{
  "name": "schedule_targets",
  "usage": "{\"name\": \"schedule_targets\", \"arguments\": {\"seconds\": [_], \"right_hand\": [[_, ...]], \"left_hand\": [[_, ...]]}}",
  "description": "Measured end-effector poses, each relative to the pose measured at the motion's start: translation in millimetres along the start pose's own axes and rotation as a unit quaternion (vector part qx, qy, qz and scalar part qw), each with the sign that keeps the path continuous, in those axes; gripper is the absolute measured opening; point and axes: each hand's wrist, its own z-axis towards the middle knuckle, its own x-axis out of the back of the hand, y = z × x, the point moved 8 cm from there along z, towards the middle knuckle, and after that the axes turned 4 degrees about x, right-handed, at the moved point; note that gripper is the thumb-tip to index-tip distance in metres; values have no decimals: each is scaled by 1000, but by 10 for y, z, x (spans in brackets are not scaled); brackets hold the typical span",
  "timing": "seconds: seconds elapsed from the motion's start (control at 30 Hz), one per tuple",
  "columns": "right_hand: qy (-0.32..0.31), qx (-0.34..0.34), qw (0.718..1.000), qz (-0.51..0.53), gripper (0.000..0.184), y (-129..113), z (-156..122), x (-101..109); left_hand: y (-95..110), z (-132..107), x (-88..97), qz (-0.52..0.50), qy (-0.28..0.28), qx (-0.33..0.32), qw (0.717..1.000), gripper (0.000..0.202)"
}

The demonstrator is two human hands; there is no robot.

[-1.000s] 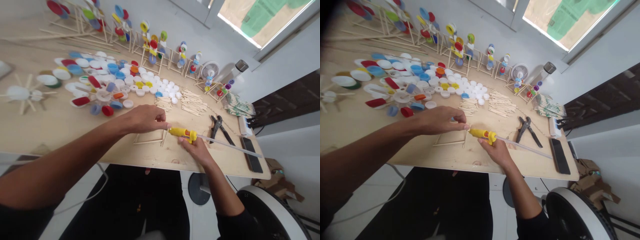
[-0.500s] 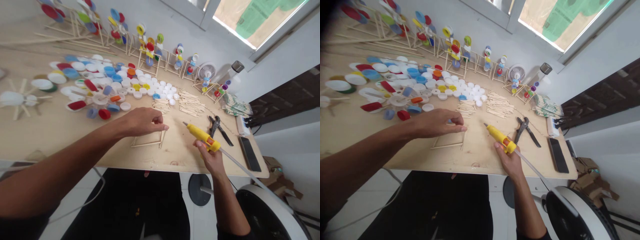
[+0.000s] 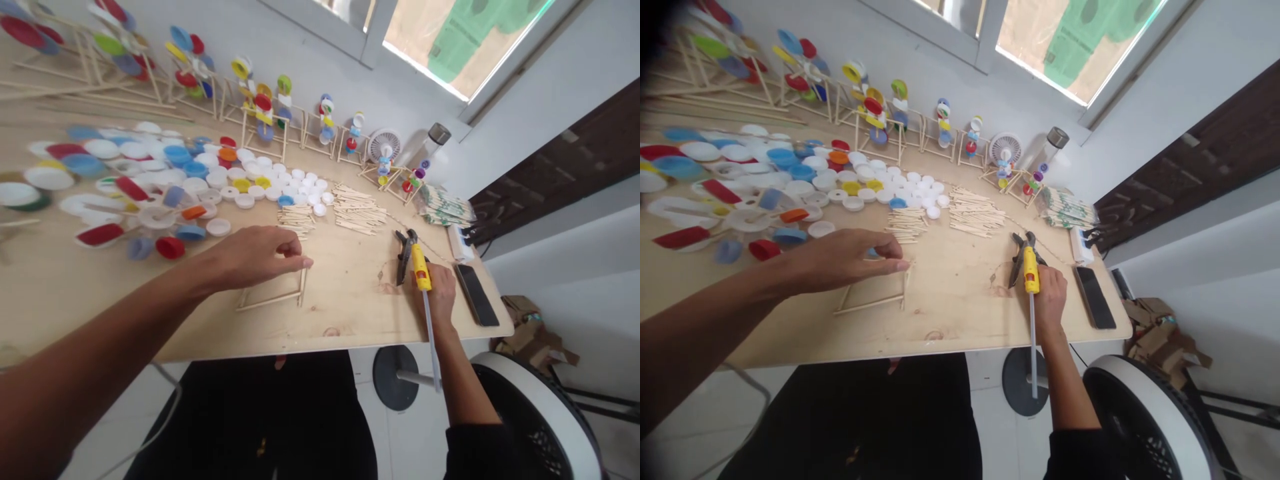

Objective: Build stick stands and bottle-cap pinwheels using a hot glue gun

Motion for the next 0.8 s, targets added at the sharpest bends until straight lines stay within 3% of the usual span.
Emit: {"name": "schedule_targets", "arguments": {"seconds": [0.17,0.47,0.57,0.7,0.8], "right_hand": [[-29,3,998,-57,18,119,15,-125],[-69,18,996,-59,15,156,53,-235],[-98,27,994,-38,27,185,31,-242],[-106,32,994,-23,44,195,7,-66],[-55,-14,998,27,39,69,18,189]], "left_hand": [[-21,8,-10,3,6,-5,1000,47],[30,-36,20,-3,2,1,1000,46],[59,-54,34,-4,1,3,1000,46],[76,-75,44,-5,-5,15,1000,45],[78,-85,50,-7,-4,20,1000,44]]}}
